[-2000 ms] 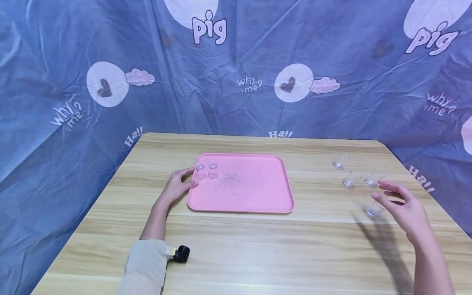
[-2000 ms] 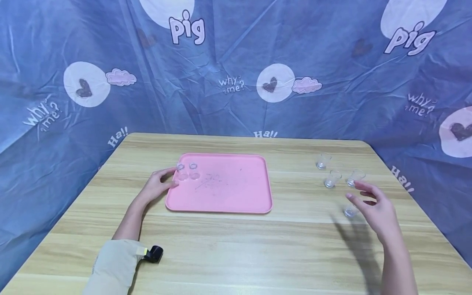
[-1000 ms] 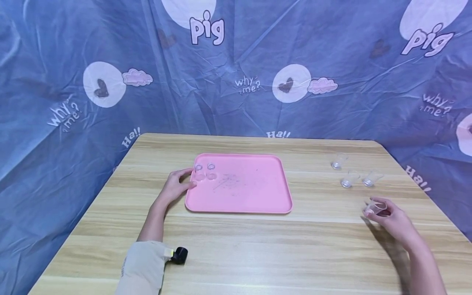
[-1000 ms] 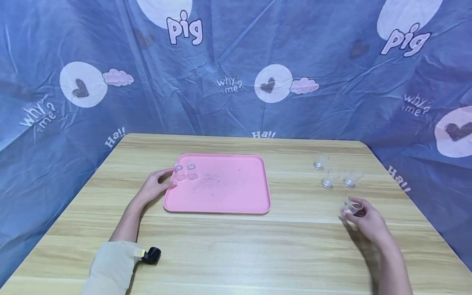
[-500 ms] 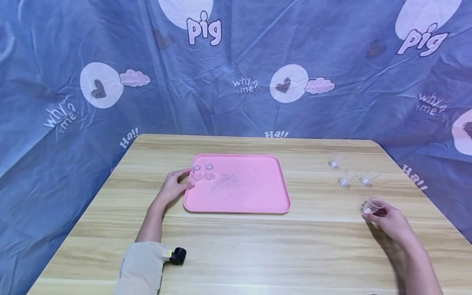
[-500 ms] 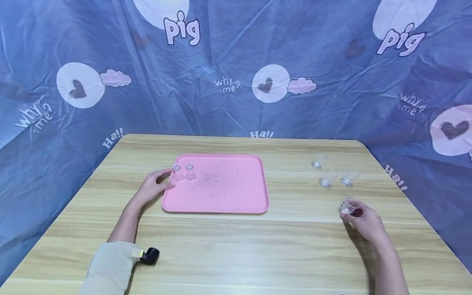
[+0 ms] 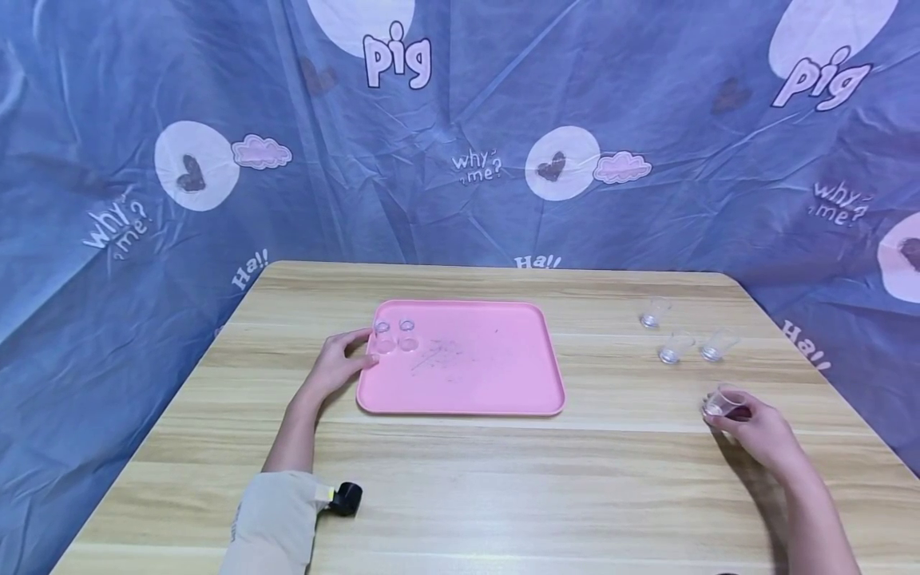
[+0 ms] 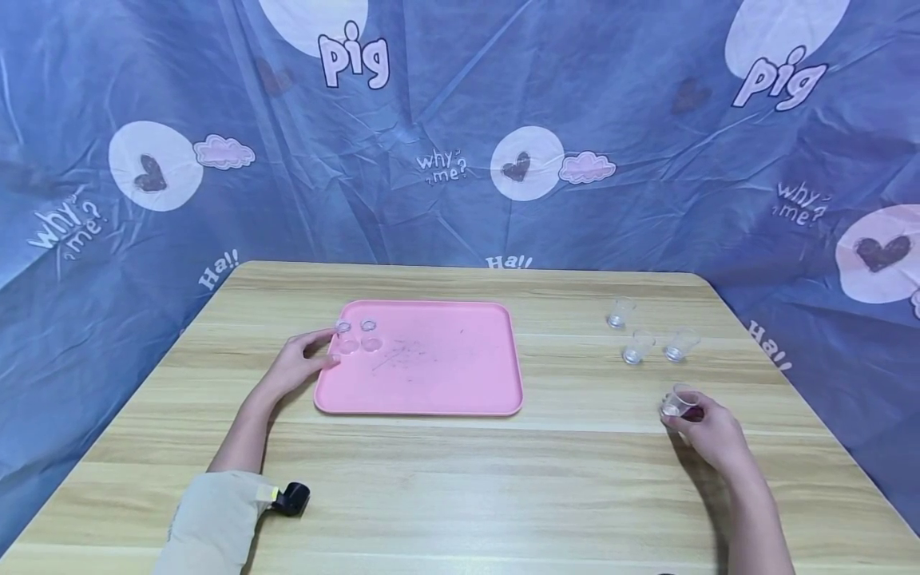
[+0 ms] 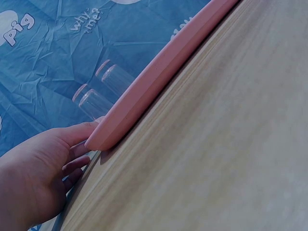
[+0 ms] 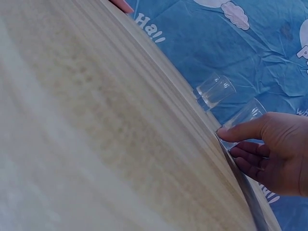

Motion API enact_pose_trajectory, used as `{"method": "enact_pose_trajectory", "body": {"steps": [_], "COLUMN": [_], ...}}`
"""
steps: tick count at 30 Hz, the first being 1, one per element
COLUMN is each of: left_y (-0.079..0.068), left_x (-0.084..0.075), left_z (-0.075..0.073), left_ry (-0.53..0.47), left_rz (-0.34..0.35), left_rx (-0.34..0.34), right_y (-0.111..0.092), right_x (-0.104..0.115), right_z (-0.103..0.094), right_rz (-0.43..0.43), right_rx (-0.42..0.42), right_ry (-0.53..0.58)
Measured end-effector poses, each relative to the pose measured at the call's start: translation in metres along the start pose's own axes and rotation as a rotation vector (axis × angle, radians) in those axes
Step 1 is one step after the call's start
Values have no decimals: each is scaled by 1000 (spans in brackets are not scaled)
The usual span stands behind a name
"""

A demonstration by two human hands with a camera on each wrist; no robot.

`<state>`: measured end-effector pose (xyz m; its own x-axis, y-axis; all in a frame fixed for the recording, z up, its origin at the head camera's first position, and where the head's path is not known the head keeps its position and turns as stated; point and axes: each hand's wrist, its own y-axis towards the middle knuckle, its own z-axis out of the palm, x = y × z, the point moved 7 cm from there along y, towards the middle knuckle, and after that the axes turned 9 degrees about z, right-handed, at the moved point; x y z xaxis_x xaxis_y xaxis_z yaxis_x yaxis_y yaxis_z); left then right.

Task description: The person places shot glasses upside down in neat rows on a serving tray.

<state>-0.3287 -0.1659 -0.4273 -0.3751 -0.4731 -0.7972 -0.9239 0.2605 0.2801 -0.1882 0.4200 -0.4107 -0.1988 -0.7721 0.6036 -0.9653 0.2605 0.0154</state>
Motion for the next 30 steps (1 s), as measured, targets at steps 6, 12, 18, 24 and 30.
{"method": "enact_pose_trajectory", "body": {"steps": [6, 12, 18, 24, 30], "left_y": [0, -1, 1, 0, -1], "left_x": [-1, 0, 0, -1, 0], "left_z": [0, -1, -1, -1, 0], "left_ry": [7, 7, 16, 22, 16], "left_rz": [2, 0, 16, 8, -20], "left_rx": [-1, -1, -6, -9, 1], "right_y": [0, -2, -2, 0, 5], "right_x": [5, 15, 28, 46, 68], "right_z": [-1, 0, 0, 3, 6], "right_rz": [-8, -35, -65, -102, -153], "right_rx": [2, 19, 7, 4, -7], "right_ry": [35, 91, 135, 120, 60]}}
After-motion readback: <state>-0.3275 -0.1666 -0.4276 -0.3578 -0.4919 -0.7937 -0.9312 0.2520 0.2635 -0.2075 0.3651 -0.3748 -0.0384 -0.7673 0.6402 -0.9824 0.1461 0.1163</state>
